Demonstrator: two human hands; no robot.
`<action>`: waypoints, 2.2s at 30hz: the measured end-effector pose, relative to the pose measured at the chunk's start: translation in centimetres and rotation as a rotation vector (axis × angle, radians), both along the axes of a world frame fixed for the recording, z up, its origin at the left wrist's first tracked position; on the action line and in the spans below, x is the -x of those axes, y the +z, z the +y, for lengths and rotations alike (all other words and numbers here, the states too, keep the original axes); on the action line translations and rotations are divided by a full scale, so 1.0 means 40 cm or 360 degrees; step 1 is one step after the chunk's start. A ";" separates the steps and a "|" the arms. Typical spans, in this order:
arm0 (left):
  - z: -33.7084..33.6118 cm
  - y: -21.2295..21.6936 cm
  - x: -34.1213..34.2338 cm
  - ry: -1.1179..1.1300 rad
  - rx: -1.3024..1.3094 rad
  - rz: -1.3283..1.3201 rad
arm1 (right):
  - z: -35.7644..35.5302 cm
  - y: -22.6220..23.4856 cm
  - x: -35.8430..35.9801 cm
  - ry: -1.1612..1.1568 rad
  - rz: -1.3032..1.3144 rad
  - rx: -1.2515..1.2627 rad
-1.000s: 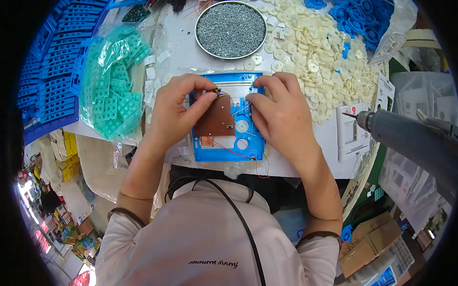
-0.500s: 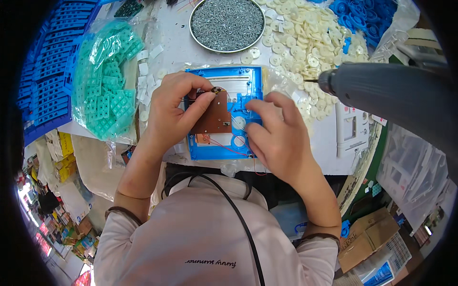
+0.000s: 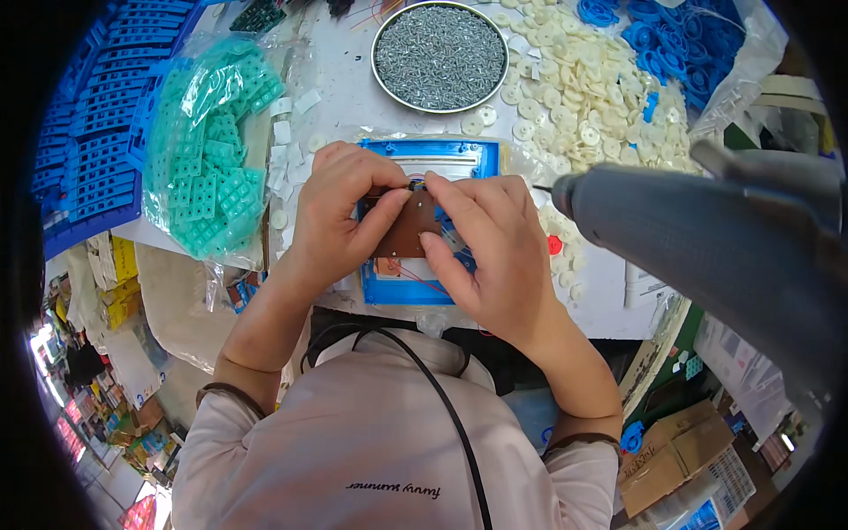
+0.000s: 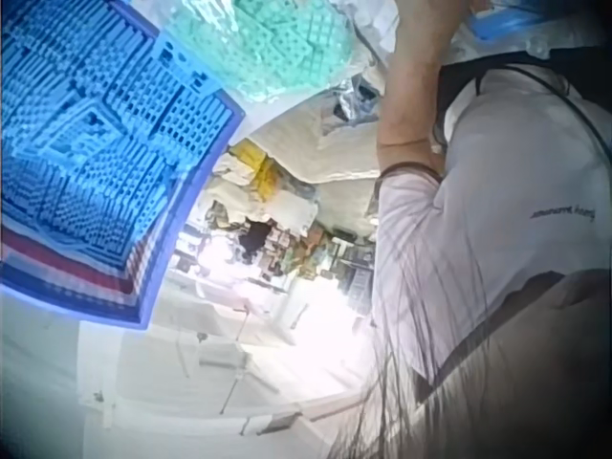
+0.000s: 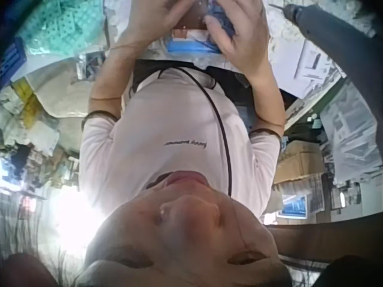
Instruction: Assembling small electronic components and plastic parts using an electric screwdriver at a factory workbench.
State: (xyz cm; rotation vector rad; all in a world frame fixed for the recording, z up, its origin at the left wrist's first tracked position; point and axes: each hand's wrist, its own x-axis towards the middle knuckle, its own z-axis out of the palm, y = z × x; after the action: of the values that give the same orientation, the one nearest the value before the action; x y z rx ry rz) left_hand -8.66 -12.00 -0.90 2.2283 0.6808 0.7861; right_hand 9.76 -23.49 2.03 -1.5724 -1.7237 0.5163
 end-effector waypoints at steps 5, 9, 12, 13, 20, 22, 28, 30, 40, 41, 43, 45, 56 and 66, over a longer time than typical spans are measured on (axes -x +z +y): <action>0.010 -0.009 0.008 -0.0064 0.0015 -0.0078 | 0.006 0.005 -0.005 0.0066 0.0224 0.0068; 0.015 -0.019 0.007 -0.0150 -0.0041 -0.0141 | 0.017 0.003 -0.012 -0.0007 0.0151 0.0071; 0.007 -0.017 0.006 -0.0149 -0.0037 -0.0114 | 0.018 0.004 -0.014 -0.0133 0.0033 -0.0002; 0.007 -0.018 0.007 -0.0128 -0.0041 -0.0109 | 0.008 0.016 -0.023 -0.0054 0.0041 0.0011; 0.008 -0.027 0.003 -0.0159 -0.0046 -0.0157 | 0.002 0.026 -0.021 0.0066 0.0285 0.0266; 0.007 -0.021 0.005 -0.0165 -0.0049 -0.0143 | 0.004 0.029 -0.023 0.0008 0.0326 0.0282; 0.011 -0.021 0.004 -0.0141 -0.0041 -0.0152 | -0.063 0.033 -0.109 0.0073 0.0414 0.0483; 0.015 -0.021 0.010 -0.0125 -0.0042 -0.0171 | -0.094 0.043 -0.186 0.0276 0.0425 0.0675; 0.011 -0.009 0.011 -0.0026 0.0021 -0.0221 | 0.257 0.117 -0.442 -0.0299 -0.0023 0.0322; 0.010 -0.008 0.002 -0.0011 0.0012 -0.0257 | 0.334 0.098 -0.465 -0.0212 -0.0154 0.0118; 0.002 -0.007 0.003 0.0062 -0.0005 -0.0305 | 0.517 0.050 -0.507 -0.0127 -0.0510 -0.0284; -0.009 -0.015 0.019 0.0098 -0.0002 -0.0265 | 0.678 0.034 -0.538 -0.0275 -0.1119 -0.0323; -0.038 -0.010 0.016 0.0199 -0.0104 -0.0114 | 0.797 -0.045 -0.633 -0.0890 -0.1149 -0.0274; -0.050 -0.026 0.019 0.0285 -0.0098 -0.0135 | 0.009 0.126 -0.480 -0.0972 0.1214 -0.0752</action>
State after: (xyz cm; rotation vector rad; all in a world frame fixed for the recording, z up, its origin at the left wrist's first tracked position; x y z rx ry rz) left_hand -9.41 -14.01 -1.96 2.1960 0.8333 0.9970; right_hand 28.94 -23.11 7.08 -1.2298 -0.6735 0.2979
